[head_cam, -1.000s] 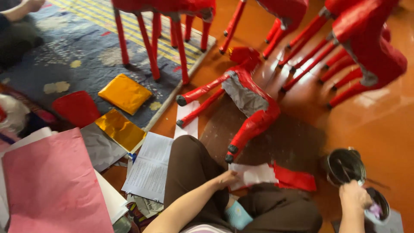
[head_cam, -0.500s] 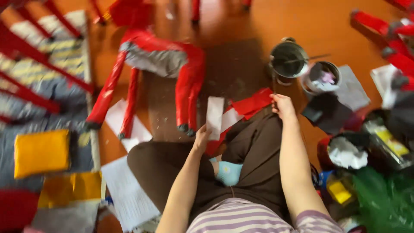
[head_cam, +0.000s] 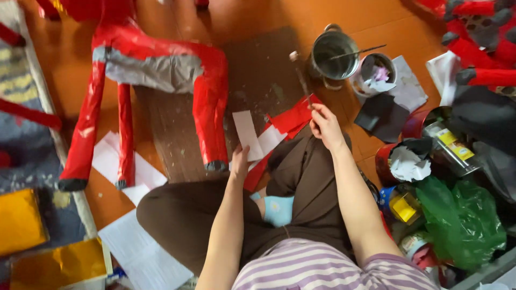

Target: Applying red paper strips to a horse-shaped frame using adhesive and scissors to decorate it.

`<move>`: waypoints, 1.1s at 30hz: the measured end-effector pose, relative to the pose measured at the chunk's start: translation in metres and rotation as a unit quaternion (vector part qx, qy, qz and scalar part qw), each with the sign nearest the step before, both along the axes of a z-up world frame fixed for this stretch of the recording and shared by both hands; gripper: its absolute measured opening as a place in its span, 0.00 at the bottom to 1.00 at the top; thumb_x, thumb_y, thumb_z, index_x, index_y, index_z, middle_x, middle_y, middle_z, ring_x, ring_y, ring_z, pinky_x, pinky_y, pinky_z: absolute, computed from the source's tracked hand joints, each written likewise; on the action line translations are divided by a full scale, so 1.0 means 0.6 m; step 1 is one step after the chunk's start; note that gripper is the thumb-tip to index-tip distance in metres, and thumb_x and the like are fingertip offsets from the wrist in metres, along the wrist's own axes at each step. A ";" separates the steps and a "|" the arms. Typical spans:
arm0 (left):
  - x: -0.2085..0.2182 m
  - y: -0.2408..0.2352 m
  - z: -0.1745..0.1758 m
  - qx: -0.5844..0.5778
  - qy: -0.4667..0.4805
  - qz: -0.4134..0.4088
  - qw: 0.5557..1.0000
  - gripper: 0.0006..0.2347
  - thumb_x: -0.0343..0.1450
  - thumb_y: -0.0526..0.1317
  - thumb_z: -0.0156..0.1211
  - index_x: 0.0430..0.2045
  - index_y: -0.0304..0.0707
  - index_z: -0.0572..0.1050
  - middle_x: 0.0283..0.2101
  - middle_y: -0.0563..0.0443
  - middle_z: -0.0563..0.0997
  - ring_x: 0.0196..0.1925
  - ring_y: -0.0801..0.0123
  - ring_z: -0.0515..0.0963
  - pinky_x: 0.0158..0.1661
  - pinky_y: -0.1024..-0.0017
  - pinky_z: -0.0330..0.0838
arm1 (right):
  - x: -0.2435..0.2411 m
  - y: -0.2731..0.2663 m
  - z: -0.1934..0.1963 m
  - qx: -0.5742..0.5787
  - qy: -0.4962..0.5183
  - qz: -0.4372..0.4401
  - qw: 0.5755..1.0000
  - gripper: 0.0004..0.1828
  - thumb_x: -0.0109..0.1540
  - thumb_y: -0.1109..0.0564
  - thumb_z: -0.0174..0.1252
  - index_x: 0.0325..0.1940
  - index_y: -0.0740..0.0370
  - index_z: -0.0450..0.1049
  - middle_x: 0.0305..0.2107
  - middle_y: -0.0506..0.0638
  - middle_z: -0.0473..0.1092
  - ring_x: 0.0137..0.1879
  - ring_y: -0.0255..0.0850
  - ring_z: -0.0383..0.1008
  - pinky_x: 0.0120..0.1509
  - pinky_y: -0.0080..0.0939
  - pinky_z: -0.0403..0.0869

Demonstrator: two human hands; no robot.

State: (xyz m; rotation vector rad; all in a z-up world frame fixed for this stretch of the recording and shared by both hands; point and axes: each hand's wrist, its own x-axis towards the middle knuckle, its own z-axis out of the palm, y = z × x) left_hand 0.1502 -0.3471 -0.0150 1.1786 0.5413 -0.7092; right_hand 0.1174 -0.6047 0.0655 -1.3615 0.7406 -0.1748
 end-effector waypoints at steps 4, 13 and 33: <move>0.001 -0.001 -0.184 -0.005 0.020 0.021 1.000 0.26 0.70 0.40 0.59 0.62 0.33 0.60 0.65 0.32 0.60 0.65 0.36 0.61 0.47 0.30 0.67 | -0.059 0.059 -0.033 -0.193 0.128 0.165 0.959 0.13 0.66 0.55 0.50 0.53 0.56 0.73 0.30 0.55 0.74 0.32 0.42 0.72 0.33 0.36 0.66; -0.011 0.009 -0.044 0.024 0.013 0.009 1.000 0.29 0.67 0.42 0.62 0.62 0.28 0.61 0.65 0.27 0.61 0.68 0.41 0.59 0.59 0.42 0.62 | -0.031 0.196 0.008 -0.600 0.195 0.418 0.653 0.22 0.64 0.56 0.45 0.59 0.38 0.69 0.33 0.53 0.74 0.36 0.55 0.79 0.39 0.52 0.79; -0.005 0.019 -0.070 -0.154 0.184 0.113 0.964 0.31 0.68 0.33 0.54 0.66 0.27 0.47 0.70 0.33 0.45 0.71 0.41 0.47 0.48 0.32 0.68 | -0.240 0.213 0.066 -0.543 0.236 0.421 0.687 0.20 0.64 0.56 0.45 0.58 0.45 0.73 0.29 0.57 0.72 0.33 0.61 0.77 0.38 0.59 0.77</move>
